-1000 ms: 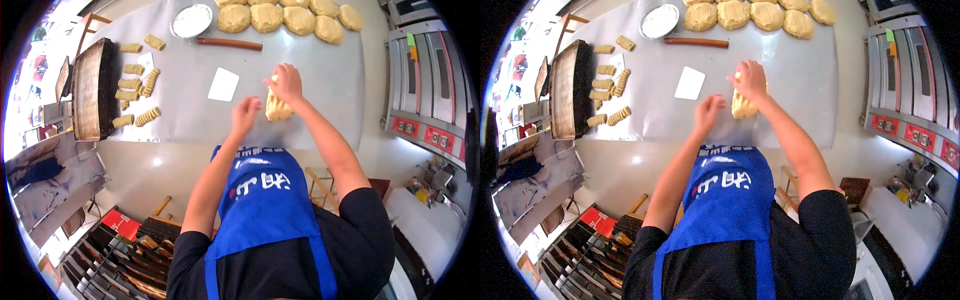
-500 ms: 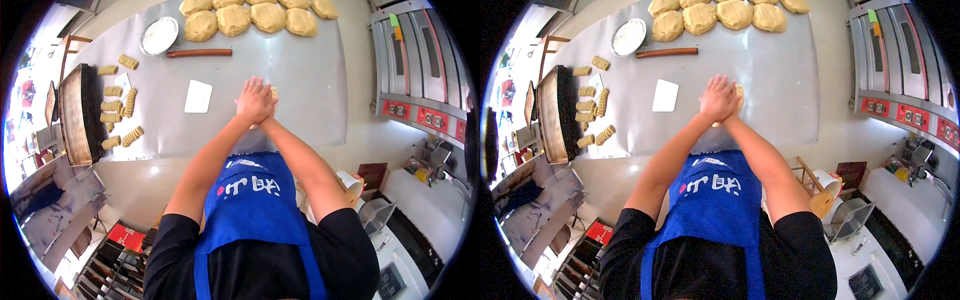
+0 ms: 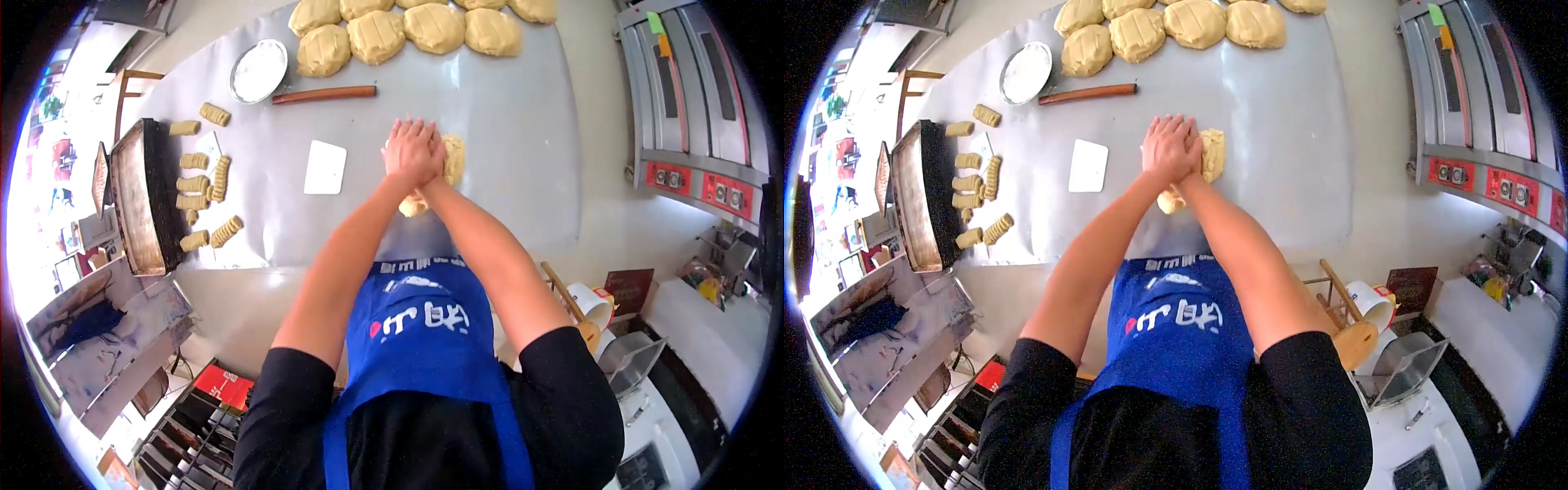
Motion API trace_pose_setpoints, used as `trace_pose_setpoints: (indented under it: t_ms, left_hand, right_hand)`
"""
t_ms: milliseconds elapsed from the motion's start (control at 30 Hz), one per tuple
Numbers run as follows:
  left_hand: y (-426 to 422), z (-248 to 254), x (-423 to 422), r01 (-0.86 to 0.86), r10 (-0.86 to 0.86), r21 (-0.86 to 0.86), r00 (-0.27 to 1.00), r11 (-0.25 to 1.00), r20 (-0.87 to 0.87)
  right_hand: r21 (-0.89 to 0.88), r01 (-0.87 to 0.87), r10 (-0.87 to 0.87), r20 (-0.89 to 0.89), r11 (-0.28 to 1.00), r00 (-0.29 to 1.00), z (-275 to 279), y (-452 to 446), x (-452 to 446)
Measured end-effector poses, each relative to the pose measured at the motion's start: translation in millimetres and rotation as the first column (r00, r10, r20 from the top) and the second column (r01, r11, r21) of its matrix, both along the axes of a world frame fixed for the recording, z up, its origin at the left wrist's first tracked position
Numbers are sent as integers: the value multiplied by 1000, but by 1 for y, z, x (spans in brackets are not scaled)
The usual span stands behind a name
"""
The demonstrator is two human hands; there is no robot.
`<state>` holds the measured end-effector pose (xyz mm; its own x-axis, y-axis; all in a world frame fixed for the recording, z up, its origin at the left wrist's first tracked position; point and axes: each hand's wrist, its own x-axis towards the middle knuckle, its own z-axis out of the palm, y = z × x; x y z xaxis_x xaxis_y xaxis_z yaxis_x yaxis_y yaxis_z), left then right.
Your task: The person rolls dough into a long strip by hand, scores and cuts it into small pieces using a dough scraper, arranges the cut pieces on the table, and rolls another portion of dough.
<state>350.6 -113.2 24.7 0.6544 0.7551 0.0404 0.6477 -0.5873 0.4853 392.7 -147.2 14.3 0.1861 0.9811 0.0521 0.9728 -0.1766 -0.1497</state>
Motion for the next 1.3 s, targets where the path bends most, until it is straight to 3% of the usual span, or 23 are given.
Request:
trace_pose_setpoints:
  t_ms: [67, 100, 133, 167, 200, 267, 333, 367, 400, 433, 467, 533, 600, 633, 700, 767, 867, 900, 1067, 1133, 1200, 1233, 1300]
  left_hand:
    - [13, 10, -1, 35, -33, 69, 999, 997, -31]
    - [20, 33, -6, 23, -38, -351, 999, 936, -35]
    - [22, 56, -11, 7, -50, -711, 998, 704, -39]
    - [16, 76, -15, -164, 278, -809, 961, 565, 0]
    - [8, 63, -26, -156, 268, -813, 963, 562, 0]
    - [-10, -2, -48, -217, 246, -240, 964, 946, 97]
    - [-56, -34, -70, -24, 25, -64, 1000, 998, 12]
    - [-79, -23, -75, -67, 71, -35, 989, 997, 127]
    - [-93, -8, -76, -106, 105, -5, 965, 994, 240]
    - [-98, 5, -78, -103, 103, -11, 968, 995, 230]
    - [-103, 17, -78, -72, 83, -59, 977, 996, 197]
    - [-99, 16, -74, -39, 57, -112, 985, 993, 163]
    - [-80, 3, -59, -319, 450, -568, 887, 759, 103]
    - [-82, -3, -51, -304, 434, -576, 896, 759, 98]
    - [-90, -16, -33, -515, 505, 52, 852, 856, 136]
    - [-81, -27, -28, -477, 470, 28, 873, 878, 129]
    - [-54, -20, -23, -400, 400, -14, 914, 916, 62]
    - [-43, -12, -13, -480, 482, -162, 876, 862, -33]
    - [1, 6, -3, -429, 395, -396, 903, 812, -169]
    - [-12, 16, -18, -391, 418, -184, 897, 902, 145]
    - [-44, -10, -55, -206, 190, 113, 972, 972, 136]
    - [-67, -20, -69, -118, 77, 274, 985, 954, 156]
    - [-97, -13, -97, -5, -18, 117, 980, 993, 196]
  right_hand:
    - [-58, -22, 18, -64, 998, 998, 17, -5, -2]
    - [-83, -40, 32, -98, 996, 995, 27, -15, -3]
    - [-88, -54, 43, -122, 995, 992, 36, -31, -3]
    - [-35, -68, 63, -118, 997, 991, 45, -53, -5]
    - [43, -84, 89, -128, 996, 988, 51, -76, -7]
    - [189, -136, 180, -240, 972, 954, 56, -118, -4]
    - [379, -186, 367, -491, 907, 790, 52, -152, 11]
    - [375, -188, 368, -498, 908, 785, 57, -157, 22]
    - [278, 164, 54, -637, 947, 769, 68, -158, 33]
    - [125, 489, -253, -731, 863, 634, 75, -157, 38]
    - [114, 492, -261, -733, 863, 628, 72, -147, 43]
    - [469, 390, -67, -568, 793, 820, 59, -115, 54]
    - [316, 363, -77, -652, 877, 755, 25, -115, 34]
    - [341, 291, -68, -538, 894, 840, 21, -114, 25]
    - [331, 230, -79, -411, 915, 908, 11, -113, 21]
    - [418, 245, -108, -324, 875, 940, 2, -107, 24]
    - [268, 159, -73, -303, 950, 950, -5, -88, 42]
    - [277, 183, -99, -289, 943, 952, -5, -79, 50]
    - [-135, 48, -83, -265, 990, 961, 3, -23, 67]
    - [-109, 88, -118, -312, 990, 943, 26, -43, 60]
    - [352, -16, 96, -210, 936, 973, 30, -77, 50]
    - [338, -3, 81, -217, 941, 973, 23, -99, 41]
    - [265, 12, 57, -252, 964, 966, 12, -142, 24]
